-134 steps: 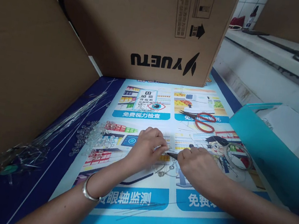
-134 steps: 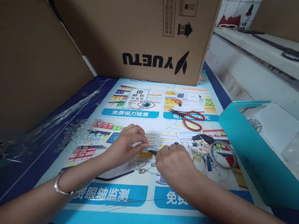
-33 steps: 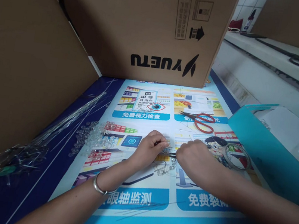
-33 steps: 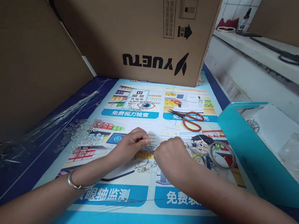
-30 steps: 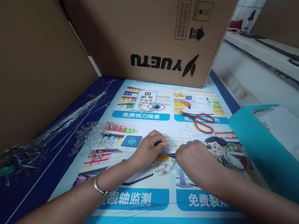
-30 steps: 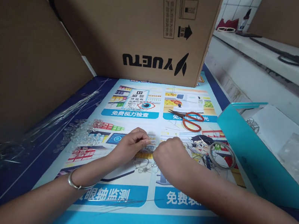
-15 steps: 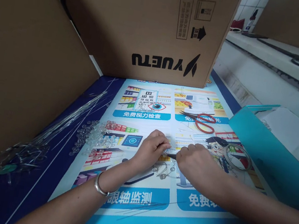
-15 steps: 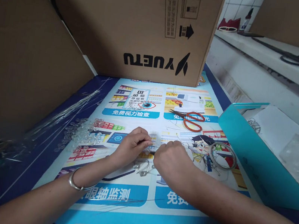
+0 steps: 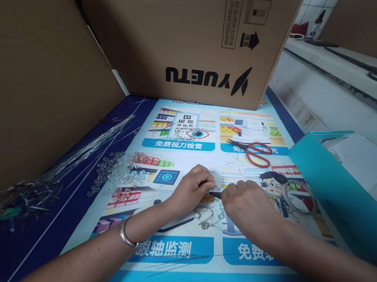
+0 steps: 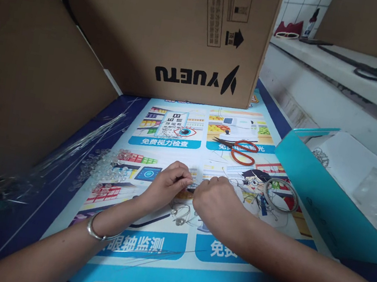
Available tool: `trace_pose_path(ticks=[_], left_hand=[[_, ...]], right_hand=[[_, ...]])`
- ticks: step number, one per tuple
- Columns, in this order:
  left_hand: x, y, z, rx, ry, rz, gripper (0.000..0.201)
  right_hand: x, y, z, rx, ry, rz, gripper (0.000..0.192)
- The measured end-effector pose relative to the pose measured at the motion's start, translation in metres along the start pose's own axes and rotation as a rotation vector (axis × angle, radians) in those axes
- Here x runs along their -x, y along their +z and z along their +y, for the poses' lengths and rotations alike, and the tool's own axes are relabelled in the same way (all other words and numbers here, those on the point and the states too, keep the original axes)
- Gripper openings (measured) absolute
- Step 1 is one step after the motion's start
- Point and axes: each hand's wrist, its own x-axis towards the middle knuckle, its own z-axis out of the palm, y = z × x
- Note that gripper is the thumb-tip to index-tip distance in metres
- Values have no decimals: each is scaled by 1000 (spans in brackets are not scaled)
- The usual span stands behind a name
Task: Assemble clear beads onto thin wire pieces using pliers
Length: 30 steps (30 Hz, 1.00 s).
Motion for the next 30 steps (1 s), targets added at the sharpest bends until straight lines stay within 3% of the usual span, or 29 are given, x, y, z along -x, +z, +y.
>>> trace_pose_path(ticks=[11,23,30], left_hand=[[1,1,-3,17,-3,3,10],[2,0,1,35,-18,17,10],[3,-1,2,31,19,15,10]], right_hand=[[12,8,15,-33,1,-30,8],[4,6,3,3,-40,-119,10],[7,2,0,62,-72,-68,14]])
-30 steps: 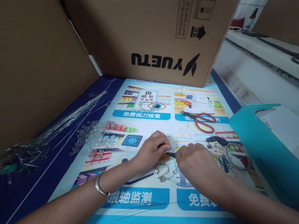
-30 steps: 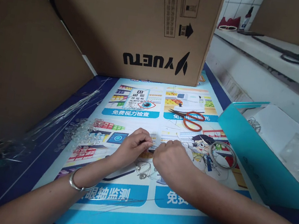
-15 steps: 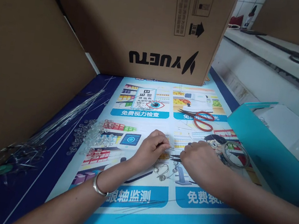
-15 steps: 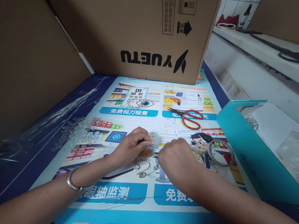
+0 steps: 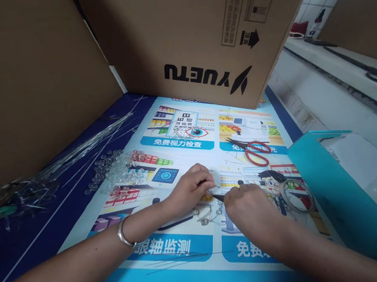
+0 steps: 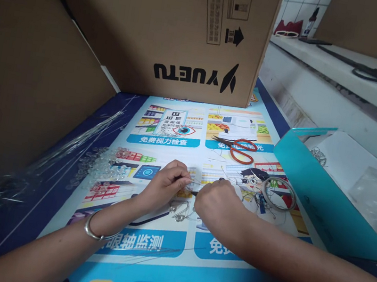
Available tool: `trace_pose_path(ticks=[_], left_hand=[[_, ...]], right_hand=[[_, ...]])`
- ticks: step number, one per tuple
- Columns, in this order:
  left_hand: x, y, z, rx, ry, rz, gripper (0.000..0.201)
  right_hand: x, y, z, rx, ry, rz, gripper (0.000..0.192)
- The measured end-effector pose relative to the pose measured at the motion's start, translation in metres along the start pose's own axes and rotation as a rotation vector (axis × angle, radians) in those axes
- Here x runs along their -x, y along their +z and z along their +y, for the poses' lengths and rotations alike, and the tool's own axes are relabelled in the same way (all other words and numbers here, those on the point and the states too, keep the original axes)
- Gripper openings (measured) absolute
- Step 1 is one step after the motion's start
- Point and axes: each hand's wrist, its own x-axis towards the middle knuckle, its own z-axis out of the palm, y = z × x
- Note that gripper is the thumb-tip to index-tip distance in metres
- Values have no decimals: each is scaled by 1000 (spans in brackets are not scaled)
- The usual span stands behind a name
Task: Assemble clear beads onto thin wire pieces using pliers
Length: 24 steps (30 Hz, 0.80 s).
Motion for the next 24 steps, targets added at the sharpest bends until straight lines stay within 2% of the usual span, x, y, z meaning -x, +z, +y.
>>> trace_pose_path(ticks=[11,17,24], left_hand=[[-1,-1,2,-12,33,-76,11],[-2,-3,3,60,16,-102,12],[-2,-3,-2,271,-140,-80,13]], right_hand=[[1,0,0,15,-7,41,15],[-2,-2,0,-9,-21,20,16],[-2,-7,0,5,-23,18,15]])
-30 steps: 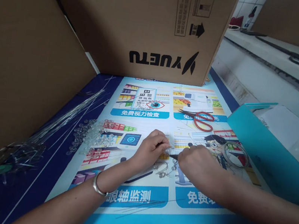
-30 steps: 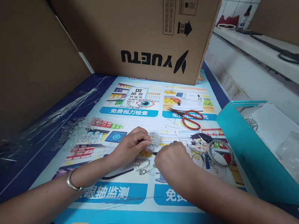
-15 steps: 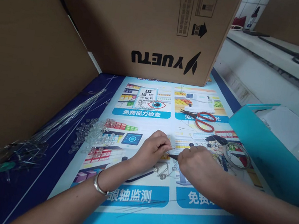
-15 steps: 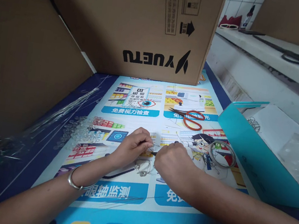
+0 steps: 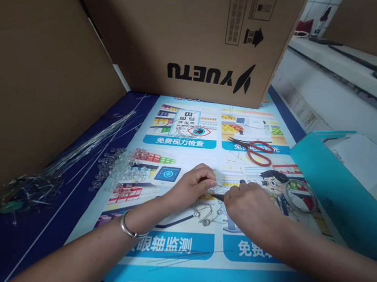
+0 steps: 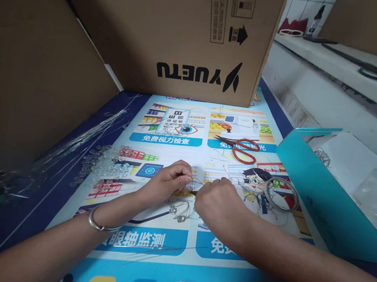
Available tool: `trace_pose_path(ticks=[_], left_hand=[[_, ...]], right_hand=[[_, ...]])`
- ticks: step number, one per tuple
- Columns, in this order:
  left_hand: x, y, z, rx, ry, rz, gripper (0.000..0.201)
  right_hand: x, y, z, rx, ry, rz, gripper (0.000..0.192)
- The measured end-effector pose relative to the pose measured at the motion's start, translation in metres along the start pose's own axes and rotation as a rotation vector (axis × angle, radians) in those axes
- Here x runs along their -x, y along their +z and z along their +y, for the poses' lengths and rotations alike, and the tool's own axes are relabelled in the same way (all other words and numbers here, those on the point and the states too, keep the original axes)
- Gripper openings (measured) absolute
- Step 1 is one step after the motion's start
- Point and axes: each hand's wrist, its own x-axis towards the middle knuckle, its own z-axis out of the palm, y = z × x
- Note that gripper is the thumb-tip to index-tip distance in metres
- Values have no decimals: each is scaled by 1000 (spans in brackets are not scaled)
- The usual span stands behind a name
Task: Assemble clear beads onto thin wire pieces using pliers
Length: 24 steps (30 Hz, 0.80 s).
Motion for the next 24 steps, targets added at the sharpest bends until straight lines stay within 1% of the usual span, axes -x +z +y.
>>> trace_pose_path(ticks=[6,10,13,18,21,24], left_hand=[[0,-1,1,149,-73,-24,13],[1,0,-2,306,-147,-7,15],[1,0,-6,431,-196,6,17],[-1,-4,-6,591,-220,54,20],[-1,-5,-6,617,-215,58,21],[-1,-6,-6,530,-211,47,20]], right_hand=[[-1,0,-1,4,-25,5,16],[-2,2,-2,-4,-31,-10,15],[-1,5,-3,-4,-24,17,13],[-1,8,-3,-2,-8,55,11],[-1,7,-3,-13,-2,52,11],[-2,5,-2,-28,-11,22,11]])
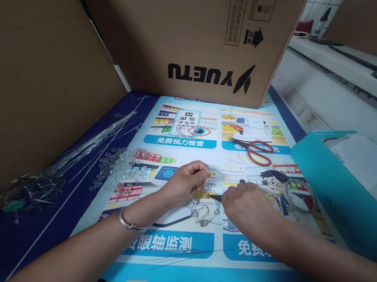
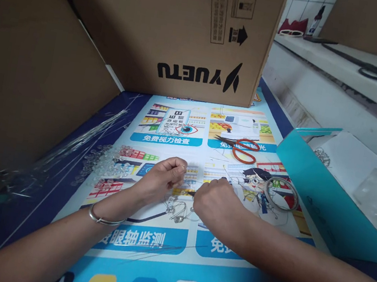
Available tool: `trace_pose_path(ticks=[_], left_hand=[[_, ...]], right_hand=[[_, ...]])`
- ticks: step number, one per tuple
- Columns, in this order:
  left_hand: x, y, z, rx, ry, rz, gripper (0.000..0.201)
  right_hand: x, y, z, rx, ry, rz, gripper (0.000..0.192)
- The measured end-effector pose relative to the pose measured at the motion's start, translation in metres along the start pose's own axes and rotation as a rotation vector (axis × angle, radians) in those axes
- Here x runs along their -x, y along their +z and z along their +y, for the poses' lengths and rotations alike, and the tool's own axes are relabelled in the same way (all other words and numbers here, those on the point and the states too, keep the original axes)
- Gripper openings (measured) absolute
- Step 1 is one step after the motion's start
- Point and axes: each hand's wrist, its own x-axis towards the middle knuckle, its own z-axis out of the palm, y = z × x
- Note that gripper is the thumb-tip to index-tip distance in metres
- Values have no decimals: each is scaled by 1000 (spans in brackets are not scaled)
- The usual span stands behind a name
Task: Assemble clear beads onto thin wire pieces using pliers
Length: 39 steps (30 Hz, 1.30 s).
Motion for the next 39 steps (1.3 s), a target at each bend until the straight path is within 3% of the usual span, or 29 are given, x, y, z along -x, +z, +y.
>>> trace_pose_path(ticks=[7,11,14,17,20,25,31,39], left_hand=[[-2,-5,7,-298,66,13,17],[-8,-19,9,-457,82,120,17],[-15,-32,9,-727,39,154,18],[-17,-39,12,-1048,74,98,18],[-12,-38,21,-1297,98,52,20],[4,-30,39,-1643,16,66,28],[12,-20,44,-1664,-47,-173,24],[15,-13,35,-1746,-25,-171,21]], right_hand=[[-1,-2,0,-13,-14,-29,13],[-2,-1,-1,-10,-9,-44,11],[-3,0,-1,-15,-9,-51,10],[-3,1,-1,-11,-3,-49,11],[-3,2,-1,-14,0,-42,8],[-2,0,0,-21,-14,-54,9],[0,-1,-1,-28,-14,-56,10],[2,4,-3,15,12,-14,8]])
